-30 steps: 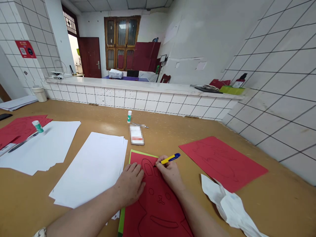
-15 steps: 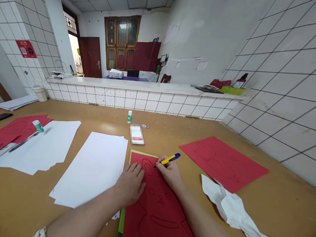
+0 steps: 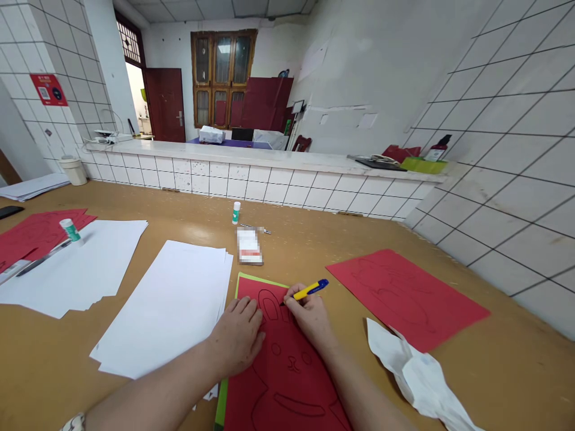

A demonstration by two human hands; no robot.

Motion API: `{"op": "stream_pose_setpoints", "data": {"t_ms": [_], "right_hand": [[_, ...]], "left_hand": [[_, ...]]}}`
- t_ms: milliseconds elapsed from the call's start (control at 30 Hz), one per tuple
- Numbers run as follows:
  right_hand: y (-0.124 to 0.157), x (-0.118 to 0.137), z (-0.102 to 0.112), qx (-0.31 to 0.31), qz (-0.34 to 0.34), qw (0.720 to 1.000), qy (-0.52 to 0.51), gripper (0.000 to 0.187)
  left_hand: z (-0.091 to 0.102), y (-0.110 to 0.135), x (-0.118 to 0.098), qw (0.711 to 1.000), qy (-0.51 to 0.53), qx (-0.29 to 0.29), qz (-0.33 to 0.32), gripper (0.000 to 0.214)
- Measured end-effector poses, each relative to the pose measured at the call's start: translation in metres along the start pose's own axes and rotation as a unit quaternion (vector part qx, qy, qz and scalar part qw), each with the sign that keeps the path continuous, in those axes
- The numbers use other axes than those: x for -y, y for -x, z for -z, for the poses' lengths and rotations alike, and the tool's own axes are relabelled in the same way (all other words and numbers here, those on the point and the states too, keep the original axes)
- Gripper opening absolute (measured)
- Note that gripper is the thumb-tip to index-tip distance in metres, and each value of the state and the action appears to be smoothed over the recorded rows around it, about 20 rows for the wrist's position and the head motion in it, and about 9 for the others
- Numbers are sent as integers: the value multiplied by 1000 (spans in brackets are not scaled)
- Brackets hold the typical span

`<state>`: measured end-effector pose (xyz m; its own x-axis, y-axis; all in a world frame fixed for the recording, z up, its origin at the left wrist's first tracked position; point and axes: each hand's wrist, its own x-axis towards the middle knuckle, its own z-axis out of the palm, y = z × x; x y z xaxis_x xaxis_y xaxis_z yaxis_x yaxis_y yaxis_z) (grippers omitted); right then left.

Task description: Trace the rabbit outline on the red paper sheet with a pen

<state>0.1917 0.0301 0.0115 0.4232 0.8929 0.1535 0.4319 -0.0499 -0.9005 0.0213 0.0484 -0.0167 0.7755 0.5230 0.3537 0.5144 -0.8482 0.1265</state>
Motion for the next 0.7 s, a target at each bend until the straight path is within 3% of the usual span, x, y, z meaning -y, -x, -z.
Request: {"op": "stream_pose_setpoints", "data": {"t_ms": [700], "right_hand": [[1, 1, 0, 0, -5, 1000, -3, 8]], "left_hand": [[-1, 0, 1, 1000, 5, -8, -2, 28]]}}
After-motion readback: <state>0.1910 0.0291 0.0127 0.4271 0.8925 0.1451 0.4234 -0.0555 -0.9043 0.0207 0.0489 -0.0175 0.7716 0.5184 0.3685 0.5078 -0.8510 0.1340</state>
